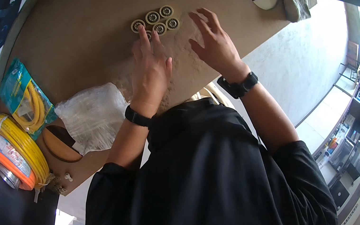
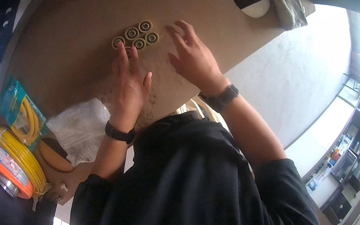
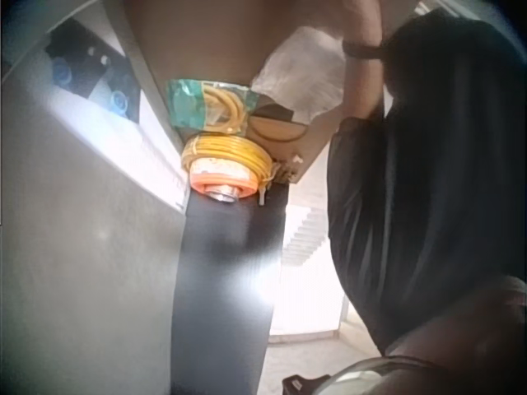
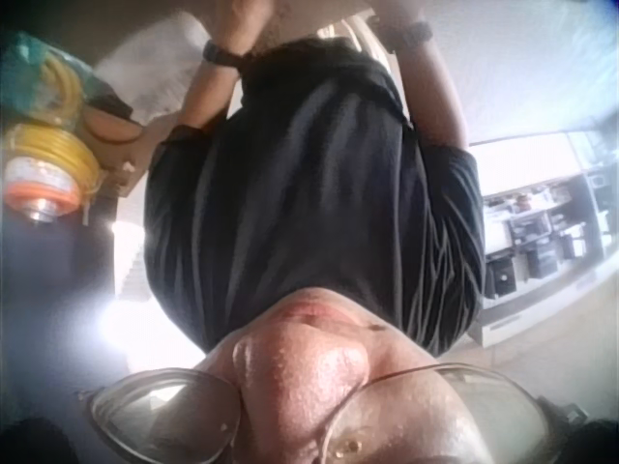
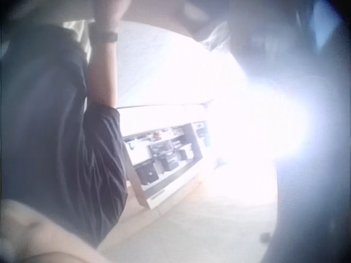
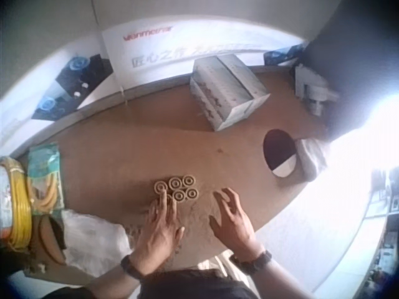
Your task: The person unpacks boxes and retrieves plumbing components, including a metal fitting and a white plastic pipe. They wipe the metal fitting with a cloth, then apply a substance from a small bottle to the white pipe's threads. The person screws the pipe into the fitting and uses a wrench to tighten the connection. Finally, they arrange several small brass washers on the counter.
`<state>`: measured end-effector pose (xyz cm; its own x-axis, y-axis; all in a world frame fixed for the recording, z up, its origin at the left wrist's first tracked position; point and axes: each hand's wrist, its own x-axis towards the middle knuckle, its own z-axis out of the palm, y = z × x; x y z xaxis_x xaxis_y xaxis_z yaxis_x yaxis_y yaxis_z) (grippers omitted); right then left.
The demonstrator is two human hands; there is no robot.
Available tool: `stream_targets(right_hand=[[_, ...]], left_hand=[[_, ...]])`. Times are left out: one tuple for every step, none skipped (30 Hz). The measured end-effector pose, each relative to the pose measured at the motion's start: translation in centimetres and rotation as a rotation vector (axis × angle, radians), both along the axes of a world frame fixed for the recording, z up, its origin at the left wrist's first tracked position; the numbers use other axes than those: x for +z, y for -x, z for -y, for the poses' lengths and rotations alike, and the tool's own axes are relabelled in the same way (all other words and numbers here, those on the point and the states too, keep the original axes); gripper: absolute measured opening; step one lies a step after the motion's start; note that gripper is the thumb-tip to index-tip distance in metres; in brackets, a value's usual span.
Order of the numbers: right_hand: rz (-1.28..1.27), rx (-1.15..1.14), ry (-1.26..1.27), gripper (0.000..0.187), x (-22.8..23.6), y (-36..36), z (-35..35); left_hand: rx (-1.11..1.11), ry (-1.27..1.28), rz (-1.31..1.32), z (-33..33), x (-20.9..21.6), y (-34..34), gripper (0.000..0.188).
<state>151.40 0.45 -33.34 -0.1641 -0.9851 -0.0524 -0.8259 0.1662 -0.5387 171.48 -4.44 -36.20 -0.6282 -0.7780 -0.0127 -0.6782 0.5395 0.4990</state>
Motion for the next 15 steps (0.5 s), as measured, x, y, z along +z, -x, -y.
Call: stream_targets(right_hand=[[-0.016, -0.034, -0.013, 0.062, 0.3, 0.4, -1.6], [-0.042, -0.058, -0.005, 0.056, 0.3, 0.9, -3.4], [-0.030, -0.103, -0.044, 0.054, 0.4, 1.3, -5.3], [-0.015, -0.150, -0.080, 0.052, 0.3, 1.7, -7.1], [0.001, -0.196, -0.115, 0.050, 0.2, 2.0, -9.2], [-0.023, -0.218, -0.133, 0.049, -0.2, 2.2, -11.9], [-0.047, -0.248, -0.149, 0.047, -0.8, 2.5, -14.6], [-0.069, -0.273, -0.169, 0.046, -1.2, 2.6, -16.8], [-0.071, -0.288, -0.155, 0.044, -1.3, 2.5, -18.4], [-0.071, -0.301, -0.142, 0.043, -1.4, 2.1, -19.8], [-0.070, -0.308, -0.129, 0.041, -1.3, 1.8, -21.2], [-0.084, -0.307, -0.103, 0.040, -1.4, 1.4, -22.5], [-0.045, -0.337, -0.111, 0.040, -1.3, 0.6, -23.7], [-0.005, -0.361, -0.120, 0.040, -1.1, -0.2, -24.7], [0.038, -0.382, -0.129, 0.040, -1.0, -1.1, -25.7]], left_hand=[[-0.017, 0.012, 0.014, -0.6, -0.1, -0.1, 0.075], [-0.034, 0.000, 0.025, -1.1, 0.0, -0.3, 0.075], [-0.049, -0.007, 0.033, -1.7, 0.0, -0.5, 0.076], [-0.066, -0.012, 0.042, -2.1, 0.1, -0.6, 0.076], [-0.087, -0.002, 0.076, -2.6, 0.5, -0.6, 0.076], [-0.100, 0.009, 0.111, -3.7, 1.2, -1.0, 0.076], [-0.122, 0.022, 0.145, -4.4, 1.9, -1.2, 0.076], [-0.135, 0.035, 0.133, -5.1, 2.3, -1.5, 0.075], [-0.142, 0.053, 0.123, -5.9, 2.4, -1.9, 0.074], [-0.148, 0.071, 0.115, -6.7, 2.4, -2.4, 0.073], [-0.152, 0.080, 0.078, -7.6, 2.3, -2.8, 0.072], [-0.153, 0.089, 0.047, -8.6, 2.1, -3.3, 0.070], [-0.151, 0.104, 0.028, -9.5, 2.4, -4.1, 0.069], [-0.148, 0.061, 0.013, -10.6, 3.0, -4.5, 0.066], [-0.150, 0.109, -0.016, -11.7, 3.5, -5.3, 0.063]])
